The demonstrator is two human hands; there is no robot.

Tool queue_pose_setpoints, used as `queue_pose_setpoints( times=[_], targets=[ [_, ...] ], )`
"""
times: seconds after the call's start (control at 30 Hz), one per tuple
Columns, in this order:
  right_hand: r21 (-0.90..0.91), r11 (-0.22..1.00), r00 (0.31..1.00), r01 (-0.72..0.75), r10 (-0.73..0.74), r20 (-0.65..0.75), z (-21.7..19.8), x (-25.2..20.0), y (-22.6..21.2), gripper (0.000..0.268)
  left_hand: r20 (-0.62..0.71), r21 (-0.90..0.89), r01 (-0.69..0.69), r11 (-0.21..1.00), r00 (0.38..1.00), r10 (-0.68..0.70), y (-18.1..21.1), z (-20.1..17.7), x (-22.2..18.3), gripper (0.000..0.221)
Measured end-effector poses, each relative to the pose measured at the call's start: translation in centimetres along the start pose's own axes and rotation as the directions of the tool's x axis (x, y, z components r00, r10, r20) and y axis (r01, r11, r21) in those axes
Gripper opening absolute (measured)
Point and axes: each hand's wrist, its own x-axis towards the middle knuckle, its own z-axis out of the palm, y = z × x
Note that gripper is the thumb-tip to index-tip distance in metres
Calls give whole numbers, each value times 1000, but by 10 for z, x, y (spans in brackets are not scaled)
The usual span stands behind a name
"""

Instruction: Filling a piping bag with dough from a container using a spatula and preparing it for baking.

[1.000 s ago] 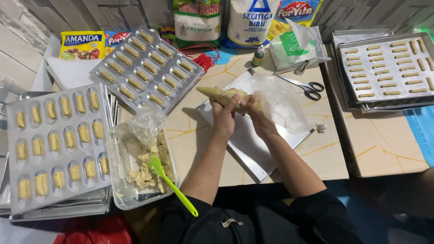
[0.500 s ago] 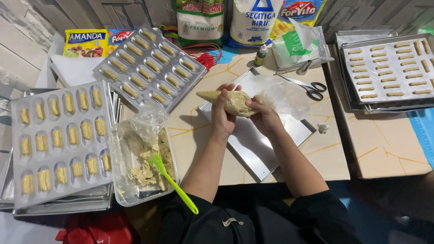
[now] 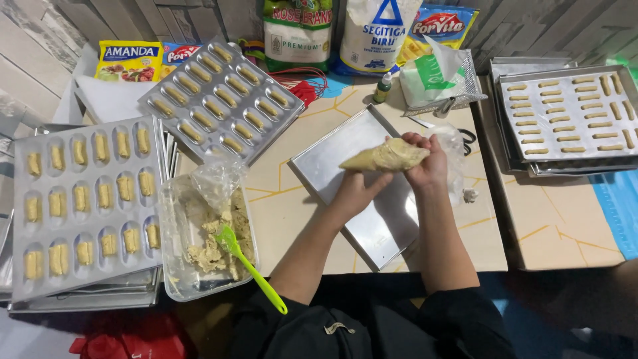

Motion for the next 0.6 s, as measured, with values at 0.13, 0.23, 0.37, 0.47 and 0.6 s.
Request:
queue_pose_setpoints(
  times=[0.13,0.23,0.37,0.47,0.6],
  targets=[
    [152,988,1000,11,-15,22,-15,14,-32,60,228,516,75,853,948,-221,-66,13,-63,69],
    [174,982,994,70,-83,69,-25,20,-48,62,263,602,-45,797,954,-145,-63,14,-103,49],
    [197,968,983,158,-172,59,-23,18,-57,61,353,567,-169,806,934,-52,-60,8,-123,40],
    [206,960,976,189,-207,68,-28,22,-69,61,356,544,-251,801,933,50,-70,9,-130,37],
    [228,952,968,206,-232,98,-41,35,-91,61,308,560,-334,758,933,184,-87,23,-139,37]
  ],
)
